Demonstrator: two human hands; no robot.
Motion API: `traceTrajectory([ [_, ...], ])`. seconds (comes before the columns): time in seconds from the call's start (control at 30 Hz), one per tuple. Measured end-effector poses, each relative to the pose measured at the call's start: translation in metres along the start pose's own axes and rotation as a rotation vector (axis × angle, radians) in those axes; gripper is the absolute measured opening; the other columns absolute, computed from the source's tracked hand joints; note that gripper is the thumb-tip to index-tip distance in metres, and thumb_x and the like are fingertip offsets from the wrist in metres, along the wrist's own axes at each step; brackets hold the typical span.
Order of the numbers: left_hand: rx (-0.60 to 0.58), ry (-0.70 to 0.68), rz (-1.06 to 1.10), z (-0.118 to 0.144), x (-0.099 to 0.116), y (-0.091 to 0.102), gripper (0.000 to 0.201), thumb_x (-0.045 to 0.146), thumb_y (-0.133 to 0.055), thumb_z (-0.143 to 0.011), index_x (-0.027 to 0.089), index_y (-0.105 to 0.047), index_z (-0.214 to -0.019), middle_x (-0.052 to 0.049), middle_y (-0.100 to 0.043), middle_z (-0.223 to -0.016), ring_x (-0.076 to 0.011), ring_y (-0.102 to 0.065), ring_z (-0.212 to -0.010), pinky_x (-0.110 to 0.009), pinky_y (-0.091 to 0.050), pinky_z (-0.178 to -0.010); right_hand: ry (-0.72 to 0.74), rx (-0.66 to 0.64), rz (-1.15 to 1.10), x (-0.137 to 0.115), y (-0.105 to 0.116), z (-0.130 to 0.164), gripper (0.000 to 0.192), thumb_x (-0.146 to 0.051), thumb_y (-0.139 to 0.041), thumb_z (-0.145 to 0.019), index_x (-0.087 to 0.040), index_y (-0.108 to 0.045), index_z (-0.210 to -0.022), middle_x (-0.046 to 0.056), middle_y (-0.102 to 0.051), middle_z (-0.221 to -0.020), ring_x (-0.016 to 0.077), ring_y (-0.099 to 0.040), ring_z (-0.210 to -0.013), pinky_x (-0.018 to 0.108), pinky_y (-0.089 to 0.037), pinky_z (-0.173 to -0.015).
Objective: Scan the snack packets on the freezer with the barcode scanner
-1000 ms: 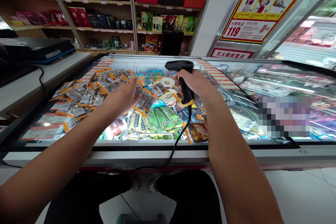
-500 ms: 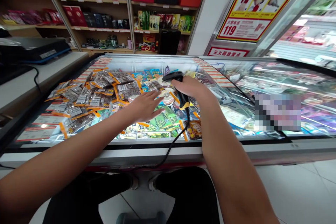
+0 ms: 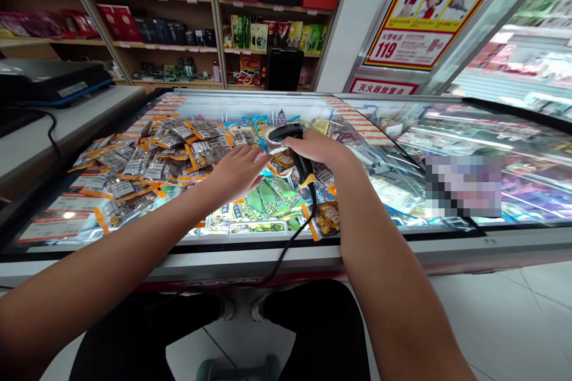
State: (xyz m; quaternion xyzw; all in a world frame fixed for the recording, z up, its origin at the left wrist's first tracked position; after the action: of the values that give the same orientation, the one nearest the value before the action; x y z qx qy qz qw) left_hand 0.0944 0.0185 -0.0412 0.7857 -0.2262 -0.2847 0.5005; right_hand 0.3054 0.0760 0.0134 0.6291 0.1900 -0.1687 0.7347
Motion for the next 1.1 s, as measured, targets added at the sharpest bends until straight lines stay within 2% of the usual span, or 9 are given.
traceTrajectory([
  [0.2,-0.029,0.014,0.131,-0.006,-0.001,0.009,0.029,0.016,-0.047,-0.102,0.011,-0.067,-0.122,-0.016,-0.074,-0.12,-0.0282,-0.07,-0.108,-0.044,-0.043,-0.105,0.052,0.008,-0.093,-0.011,-0.003,0.007,0.037,-0.06,-0.065,-0.087,-0.023,-0.07,-0.084,0.01,-0.073,-0.09,0.0306,-0.066,-0.085,0.041,-0.05,-0.075],
  [0.3,0.098,0.179,0.311,-0.007,-0.015,0.021,0.032,0.021,-0.039,-0.106,0.013,-0.07,-0.107,-0.013,-0.077,-0.1,-0.0223,-0.07,-0.087,-0.039,-0.047,-0.091,0.075,0.046,-0.256,-0.014,-0.002,0.009,0.031,-0.054,-0.065,-0.087,-0.024,-0.071,-0.09,0.009,-0.072,-0.09,0.0293,-0.066,-0.086,0.04,-0.052,-0.076],
  [0.4,0.274,0.387,0.56,-0.004,-0.037,0.031,0.029,0.029,-0.045,-0.104,0.016,-0.07,-0.097,-0.008,-0.076,-0.087,-0.0182,-0.066,-0.074,-0.031,-0.046,-0.075,0.109,0.186,-0.382,-0.016,0.003,0.009,0.03,-0.051,-0.065,-0.085,-0.022,-0.071,-0.093,0.008,-0.071,-0.089,0.0279,-0.067,-0.087,0.037,-0.053,-0.074],
  [0.5,0.32,0.503,0.792,0.0,-0.058,0.034,0.023,0.029,-0.053,-0.097,0.018,-0.067,-0.083,-0.003,-0.07,-0.075,-0.0151,-0.058,-0.066,-0.027,-0.042,-0.066,0.188,0.271,-0.531,-0.016,0.009,0.009,0.029,-0.047,-0.066,-0.083,-0.021,-0.068,-0.095,0.009,-0.071,-0.088,0.0265,-0.068,-0.087,0.036,-0.055,-0.075],
  [0.57,0.293,0.55,0.909,0.002,-0.068,0.034,0.025,0.029,-0.055,-0.095,0.018,-0.064,-0.075,-0.001,-0.062,-0.066,-0.0131,-0.05,-0.06,-0.026,-0.037,-0.061,0.262,0.202,-0.628,-0.018,0.01,0.014,0.024,-0.043,-0.066,-0.082,-0.022,-0.066,-0.093,0.008,-0.07,-0.087,0.0248,-0.068,-0.081,0.036,-0.056,-0.073],
  [0.7,0.287,0.64,1.036,0.005,-0.078,0.036,0.028,0.031,-0.056,-0.093,0.018,-0.061,-0.069,0.004,-0.047,-0.056,-0.0105,-0.036,-0.052,-0.027,-0.03,-0.056,0.391,-0.16,-0.613,-0.025,0.006,0.03,0.016,-0.036,-0.071,-0.079,-0.023,-0.063,-0.085,0.005,-0.063,-0.073,0.0219,-0.06,-0.062,0.04,-0.054,-0.063],
  [0.8,0.298,0.667,1.025,0.007,-0.081,0.038,0.029,0.03,-0.058,-0.092,0.017,-0.059,-0.066,0.004,-0.046,-0.054,-0.01,-0.036,-0.051,-0.027,-0.03,-0.057,0.444,-0.362,-0.548,-0.03,0.0,0.038,0.019,-0.035,-0.074,-0.079,-0.023,-0.06,-0.078,0.004,-0.059,-0.067,0.0199,-0.056,-0.057,0.039,-0.054,-0.059],
  [0.97,0.339,0.612,0.946,0.007,-0.082,0.036,0.029,0.03,-0.06,-0.09,0.017,-0.058,-0.064,0.003,-0.048,-0.055,-0.0102,-0.038,-0.054,-0.028,-0.028,-0.057,0.483,-0.447,-0.476,-0.03,-0.005,0.034,0.024,-0.038,-0.073,-0.083,-0.023,-0.059,-0.071,0.003,-0.057,-0.065,0.0169,-0.054,-0.054,0.034,-0.052,-0.052],
  [1.1,0.344,0.623,0.927,0.006,-0.082,0.036,0.026,0.026,-0.061,-0.089,0.016,-0.061,-0.066,0.002,-0.053,-0.058,-0.0108,-0.042,-0.056,-0.027,-0.03,-0.057,0.515,-0.441,-0.504,-0.029,-0.005,0.035,0.023,-0.037,-0.073,-0.082,-0.023,-0.06,-0.07,0.003,-0.057,-0.065,0.0161,-0.053,-0.051,0.033,-0.049,-0.048],
])
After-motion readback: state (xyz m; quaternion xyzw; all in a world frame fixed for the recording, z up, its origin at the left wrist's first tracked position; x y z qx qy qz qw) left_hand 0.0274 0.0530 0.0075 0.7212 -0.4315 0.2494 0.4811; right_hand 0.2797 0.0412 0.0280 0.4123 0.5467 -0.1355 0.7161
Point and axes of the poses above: each hand's wrist, its own z-axis away from the middle knuckle, its own y-axis out of the back of the hand, x = y × z, the point moved 2 cm from there along -z, towards the middle knuckle
